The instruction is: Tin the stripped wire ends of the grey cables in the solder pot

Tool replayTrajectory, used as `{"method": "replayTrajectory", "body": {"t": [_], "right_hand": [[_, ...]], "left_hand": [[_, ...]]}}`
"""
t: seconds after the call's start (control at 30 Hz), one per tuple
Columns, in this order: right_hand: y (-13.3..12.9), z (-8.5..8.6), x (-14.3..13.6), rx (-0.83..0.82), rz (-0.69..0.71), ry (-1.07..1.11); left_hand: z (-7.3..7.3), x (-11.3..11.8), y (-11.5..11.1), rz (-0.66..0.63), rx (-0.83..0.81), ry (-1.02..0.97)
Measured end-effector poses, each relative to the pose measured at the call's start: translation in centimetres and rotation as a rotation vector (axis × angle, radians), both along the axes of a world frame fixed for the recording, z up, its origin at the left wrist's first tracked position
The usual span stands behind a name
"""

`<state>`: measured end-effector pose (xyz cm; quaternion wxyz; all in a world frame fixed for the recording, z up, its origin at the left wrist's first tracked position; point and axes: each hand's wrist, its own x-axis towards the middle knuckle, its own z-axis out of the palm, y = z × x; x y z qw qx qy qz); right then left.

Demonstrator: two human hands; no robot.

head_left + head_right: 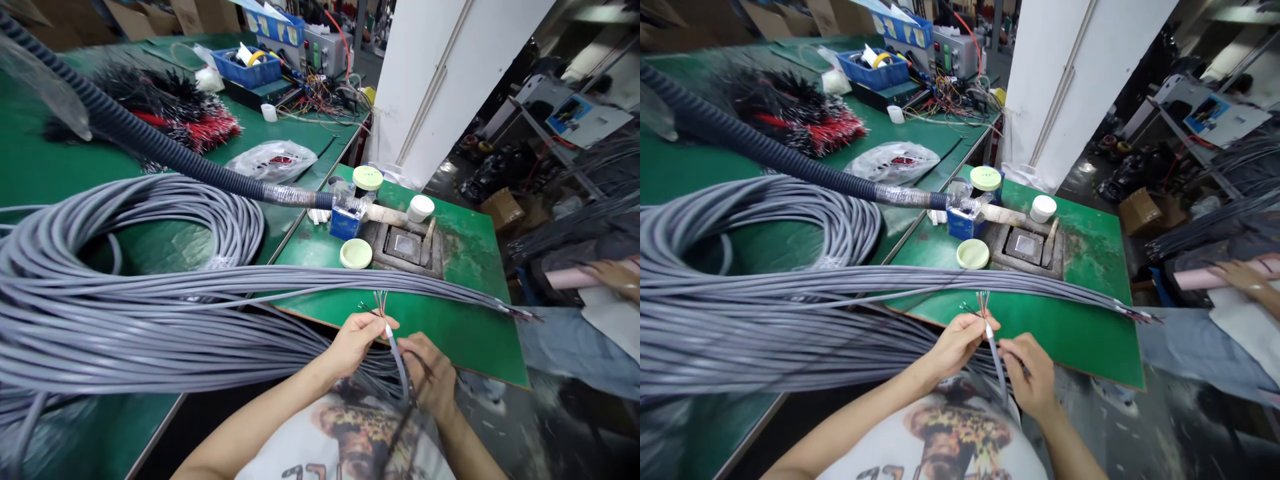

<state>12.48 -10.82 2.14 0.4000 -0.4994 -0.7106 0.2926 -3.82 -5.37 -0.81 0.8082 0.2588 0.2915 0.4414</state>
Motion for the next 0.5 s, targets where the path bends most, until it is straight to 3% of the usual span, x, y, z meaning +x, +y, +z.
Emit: {"method": "replayTrajectory", "body": {"t": [0.2,0.37,0.5], "right_hand": [[0.8,-0.5,-1.3,-0.54,0.115,0.36],[1.2,-1.7,-2.6,-0.762,0.165,0.698],[1.4,-1.6,-3.6,-0.861,0.222,0.863]], "left_hand": [[0.3,0.1,-0.4,-0.06,-0.017,-0.024],[0.4,-0.2,-0.5,-0.088,-0.03,0.043],[0.4,-0.3,-0.4,-0.079,-0.019,0.052]]}}
